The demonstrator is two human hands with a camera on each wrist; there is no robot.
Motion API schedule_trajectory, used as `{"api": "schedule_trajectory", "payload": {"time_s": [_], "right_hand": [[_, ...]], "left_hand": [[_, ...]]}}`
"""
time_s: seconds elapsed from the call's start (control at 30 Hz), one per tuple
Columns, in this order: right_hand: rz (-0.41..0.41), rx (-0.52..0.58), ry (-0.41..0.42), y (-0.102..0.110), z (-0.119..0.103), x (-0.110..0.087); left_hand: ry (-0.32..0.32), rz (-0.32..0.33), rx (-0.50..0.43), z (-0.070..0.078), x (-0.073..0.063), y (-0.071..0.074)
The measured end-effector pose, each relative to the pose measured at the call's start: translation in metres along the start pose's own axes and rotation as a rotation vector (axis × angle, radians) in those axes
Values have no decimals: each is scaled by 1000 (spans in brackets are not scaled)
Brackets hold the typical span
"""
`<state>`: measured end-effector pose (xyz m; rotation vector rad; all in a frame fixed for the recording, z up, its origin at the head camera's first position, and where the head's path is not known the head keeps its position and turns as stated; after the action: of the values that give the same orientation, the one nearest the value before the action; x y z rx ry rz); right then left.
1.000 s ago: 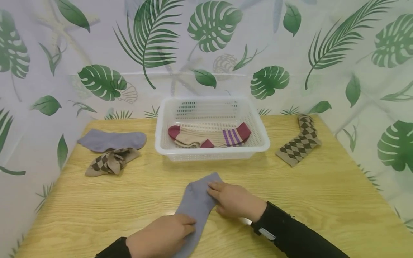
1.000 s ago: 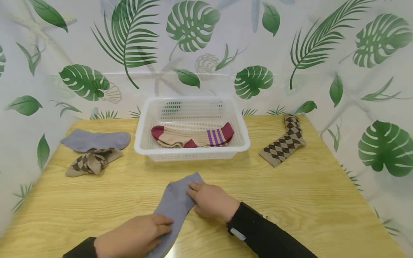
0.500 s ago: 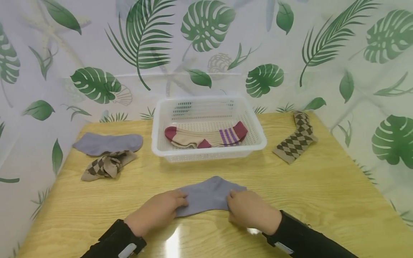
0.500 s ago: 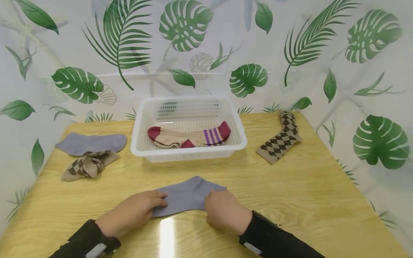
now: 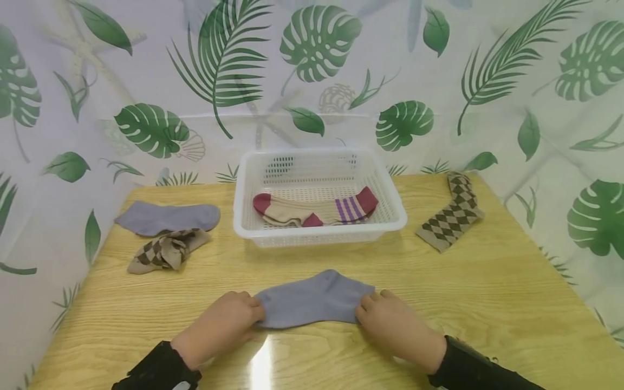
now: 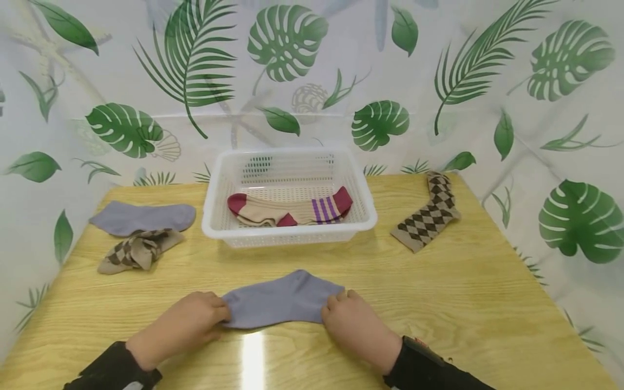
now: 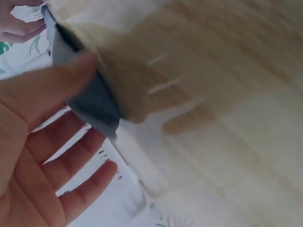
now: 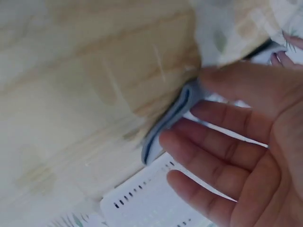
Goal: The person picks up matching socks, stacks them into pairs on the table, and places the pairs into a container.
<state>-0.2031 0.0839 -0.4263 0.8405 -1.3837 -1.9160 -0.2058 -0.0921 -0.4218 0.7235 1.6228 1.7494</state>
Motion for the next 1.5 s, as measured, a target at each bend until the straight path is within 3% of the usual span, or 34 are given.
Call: {"api": "schedule_trajectory", "payload": {"time_s": [0.17, 0.23, 0.3, 0.4, 0.53, 0.63, 0.7, 0.73, 0.83, 0.93, 1.1, 1.27, 1.37, 1.5], "right_hand": [[12, -19, 4, -3, -1, 4], [33, 3, -5, -2, 2, 4], [51, 73, -23, 0, 8, 3], [60, 283, -73, 5, 22, -2], [95, 708, -179, 11, 47, -13], [128, 1072, -255, 8, 65, -20], [131, 1272, -295, 1, 72, -20], [124, 1349, -314, -5, 75, -20], [80, 1415, -355, -20, 77, -14], [37, 1328, -418, -34, 78, -7], [16, 1177, -501, -46, 80, 0], [15, 992, -508, -40, 81, 6], [-10, 892, -473, -34, 79, 8], [-26, 836, -434, -25, 80, 4]], "left_hand": [[2, 53, -5, -1, 4, -4], [7, 53, -71, -4, 4, -6], [31, 36, -195, -10, 2, -8], [65, 22, -490, -19, -5, -11], [104, 26, -1050, -30, -11, -13], [226, 33, -1422, -39, -12, -20], [355, 54, -1569, -44, -11, -27], [428, 68, -1598, -48, -12, -31], [606, 111, -1604, -57, -10, -43], [698, 130, -1570, -66, -6, -53], [698, 113, -1527, -75, 4, -63], [710, 87, -1452, -82, 7, -62], [692, 53, -1313, -85, 8, -56], [653, -16, -903, -98, 11, -32]]}}
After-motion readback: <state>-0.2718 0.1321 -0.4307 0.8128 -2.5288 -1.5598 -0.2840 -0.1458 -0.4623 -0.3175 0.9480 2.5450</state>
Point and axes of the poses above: each hand's wrist, its own x-axis towards the middle knuckle, its own y-axis out of the back of the hand, z = x × y, the point moved 10 cm from there along x, towards the middle knuckle, and after that the axes turned 8 degrees about -z, right-handed, at the moved point
